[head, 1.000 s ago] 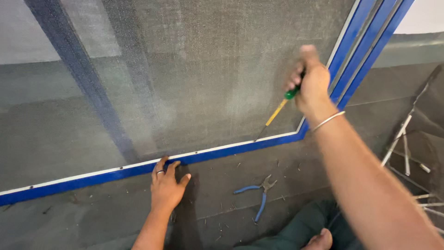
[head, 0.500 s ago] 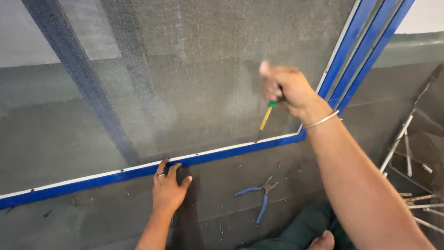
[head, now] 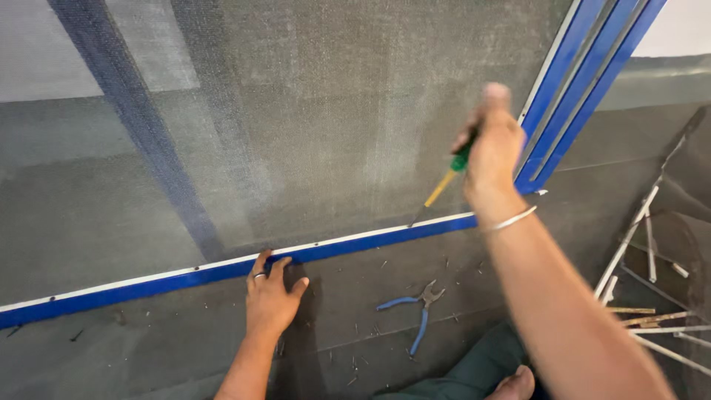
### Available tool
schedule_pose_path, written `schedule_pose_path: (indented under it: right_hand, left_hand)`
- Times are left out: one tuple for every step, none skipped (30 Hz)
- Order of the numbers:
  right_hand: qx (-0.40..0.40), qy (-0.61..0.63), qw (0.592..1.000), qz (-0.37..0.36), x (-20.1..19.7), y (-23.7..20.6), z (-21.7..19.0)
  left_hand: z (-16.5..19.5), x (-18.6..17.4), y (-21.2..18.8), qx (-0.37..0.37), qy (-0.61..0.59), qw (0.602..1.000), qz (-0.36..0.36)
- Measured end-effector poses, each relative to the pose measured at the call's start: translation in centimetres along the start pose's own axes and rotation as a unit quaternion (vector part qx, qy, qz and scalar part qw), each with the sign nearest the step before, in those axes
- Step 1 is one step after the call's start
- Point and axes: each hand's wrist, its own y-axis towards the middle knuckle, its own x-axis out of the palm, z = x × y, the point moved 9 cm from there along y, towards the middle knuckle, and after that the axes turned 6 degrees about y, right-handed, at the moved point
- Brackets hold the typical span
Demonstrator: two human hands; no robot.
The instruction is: The person is assembling a window screen by securing a mesh to a blue frame. They use a screwdriver to drive nails into the frame along the bottom edge, working from right to left. The person is sitting on the floor during the process.
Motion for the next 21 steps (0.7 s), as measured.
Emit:
schedule_pose_path:
  right_hand:
    - [-0.075, 0.018, 0.994, 0.072, -0.7, -1.2, -0.9]
    - [-0.149, 0.038, 0.978, 0.143, -1.6, -2.9, -1.8]
    - [-0.199, 0.022, 0.973, 0.118, -0.7, -4.6, -2.3]
    - [-0.248, 0.007, 0.964, 0.095, 0.0, -6.5, -2.8]
    - [-0.296, -0.010, 0.952, 0.073, 0.5, -7.6, -3.8]
    - [-0.207, -0.026, 0.977, -0.043, 2.5, -6.9, -2.8]
    - [-0.116, -0.041, 0.979, -0.162, 4.4, -6.6, -1.6]
    - [-0.023, -0.056, 0.958, -0.280, 6.3, -6.8, -0.4]
    - [0.042, -0.062, 0.932, -0.353, 7.6, -6.9, 0.5]
    - [0.102, -0.068, 0.899, -0.421, 8.8, -6.9, 1.4]
    - [0.158, -0.070, 0.858, -0.484, 9.8, -7.5, 2.4]
    - [0.080, -0.089, 0.931, -0.344, 8.7, -4.8, 1.6]
    - [0.002, -0.103, 0.975, -0.195, 7.2, -3.2, 0.8]
    - [-0.074, -0.117, 0.990, -0.041, 5.0, -3.1, -0.1]
    - [-0.111, -0.085, 0.990, 0.009, 4.1, -3.7, -0.4]
    - [-0.150, -0.053, 0.986, 0.058, 3.0, -4.7, -0.7]
    - [-0.188, -0.020, 0.976, 0.106, 1.8, -5.7, -1.0]
    - [-0.192, -0.033, 0.978, 0.070, 2.0, -6.2, -1.0]
    - [-0.196, -0.047, 0.979, 0.035, 2.1, -6.6, -1.1]
    - [-0.199, -0.060, 0.978, 0.001, 2.2, -6.7, -1.3]
    - [-0.104, -0.043, 0.985, -0.127, 3.8, -5.8, -0.1]
  left_hand:
    - [-0.1, 0.0, 0.0, -0.005, 0.001, 1.000, -0.008]
    - [-0.2, 0.1, 0.0, -0.010, 0.002, 1.000, -0.017]
    - [-0.3, 0.3, -0.1, -0.015, 0.005, 1.000, -0.026]
    - [-0.3, 0.1, -0.1, -0.007, 0.003, 1.000, -0.017]
    - [-0.1, 0.0, -0.1, 0.001, 0.001, 1.000, -0.009]
    - [0.0, -0.1, -0.2, 0.010, -0.002, 1.000, -0.003]
    - [-0.1, 0.0, -0.2, 0.005, -0.004, 1.000, -0.006]
    - [-0.1, 0.1, -0.2, -0.001, -0.007, 1.000, -0.009]
    - [-0.2, 0.2, -0.2, -0.006, -0.010, 1.000, -0.014]
    - [-0.2, 0.3, -0.2, -0.010, -0.011, 1.000, -0.021]
    - [-0.3, 0.4, -0.2, -0.012, -0.010, 1.000, -0.026]
    - [-0.3, 0.4, -0.1, -0.016, -0.008, 0.999, -0.029]
    - [-0.3, 0.2, -0.1, -0.008, -0.005, 1.000, -0.023]
    - [-0.2, 0.1, -0.1, -0.001, -0.004, 1.000, -0.019]
    - [-0.2, 0.1, -0.1, 0.005, -0.005, 1.000, -0.018]
    - [-0.3, 0.1, -0.1, 0.003, -0.007, 1.000, -0.020]
    - [-0.4, 0.2, -0.2, 0.000, -0.010, 1.000, -0.021]
    - [-0.6, 0.3, -0.2, -0.003, -0.011, 1.000, -0.023]
    - [-0.6, 0.3, -0.2, -0.001, -0.010, 1.000, -0.022]
    - [-0.5, 0.4, -0.3, 0.001, -0.009, 1.000, -0.022]
    - [-0.4, 0.4, -0.3, 0.003, -0.010, 1.000, -0.021]
